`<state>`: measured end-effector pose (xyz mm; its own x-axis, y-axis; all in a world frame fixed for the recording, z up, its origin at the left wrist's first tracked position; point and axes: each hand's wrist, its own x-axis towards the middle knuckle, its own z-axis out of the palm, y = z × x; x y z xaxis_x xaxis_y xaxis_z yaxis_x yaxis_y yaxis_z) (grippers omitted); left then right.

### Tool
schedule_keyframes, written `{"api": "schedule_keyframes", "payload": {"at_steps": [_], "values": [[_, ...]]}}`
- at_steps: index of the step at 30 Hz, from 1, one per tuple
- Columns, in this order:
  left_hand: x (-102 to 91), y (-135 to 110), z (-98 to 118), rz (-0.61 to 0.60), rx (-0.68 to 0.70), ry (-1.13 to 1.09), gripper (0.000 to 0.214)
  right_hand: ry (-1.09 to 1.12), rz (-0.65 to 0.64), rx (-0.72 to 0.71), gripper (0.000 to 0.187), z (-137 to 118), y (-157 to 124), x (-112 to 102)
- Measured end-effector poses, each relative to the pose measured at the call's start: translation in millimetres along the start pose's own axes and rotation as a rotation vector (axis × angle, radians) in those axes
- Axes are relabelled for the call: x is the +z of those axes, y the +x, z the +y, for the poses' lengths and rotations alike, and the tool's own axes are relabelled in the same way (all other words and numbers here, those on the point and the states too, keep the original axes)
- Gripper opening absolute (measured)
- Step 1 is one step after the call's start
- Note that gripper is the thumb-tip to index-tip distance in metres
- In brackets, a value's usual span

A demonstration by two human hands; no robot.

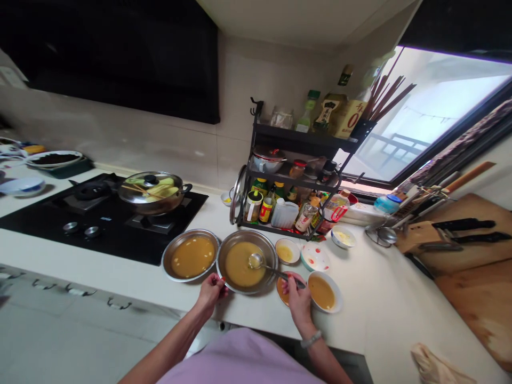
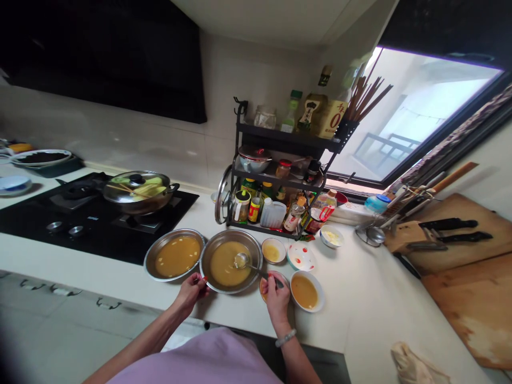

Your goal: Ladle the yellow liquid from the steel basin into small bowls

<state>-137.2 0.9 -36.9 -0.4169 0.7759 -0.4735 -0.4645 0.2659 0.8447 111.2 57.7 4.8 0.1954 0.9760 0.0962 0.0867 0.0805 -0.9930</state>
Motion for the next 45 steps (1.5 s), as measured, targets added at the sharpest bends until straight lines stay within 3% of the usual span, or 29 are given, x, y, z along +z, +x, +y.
{"api": "schedule_keyframes", "payload": {"at_steps": [4,9,18,25,29,34,41,45], "values": [[0.3,-1,1,-0.002,-0.005,-0.019,0.042,0.139,0.025,0.131,0.035,-2,7,-4],[-0.7,-2,4,-0.025,-0.018,0.005,0.043,0.215,0.091,0.16,0.037,-19,12,-14],[-0.6,-3,5,-0.034,-0.02,0.017,0.041,0.292,0.229,0.096,0.035,-44,33,-44],[-1.1,-2,2,-0.021,-0.01,0.009,0.041,0.093,0.312,-0.049,0.043,-30,43,-62],[-1.6,-1,2,-0.026,-0.011,0.001,0.04,-0.077,0.22,-0.152,0.043,-21,36,-69],[-1.8,-2,4,-0.034,-0.012,0.014,0.038,-0.224,0.038,-0.368,0.029,-28,23,-69],[-1.4,-3,6,-0.033,-0.024,0.025,0.038,-0.111,-0.12,-0.259,0.028,-19,6,-40],[-1.6,-3,5,-0.047,-0.019,0.021,0.04,-0.167,-0.208,-0.309,0.024,-11,-5,-22]]}}
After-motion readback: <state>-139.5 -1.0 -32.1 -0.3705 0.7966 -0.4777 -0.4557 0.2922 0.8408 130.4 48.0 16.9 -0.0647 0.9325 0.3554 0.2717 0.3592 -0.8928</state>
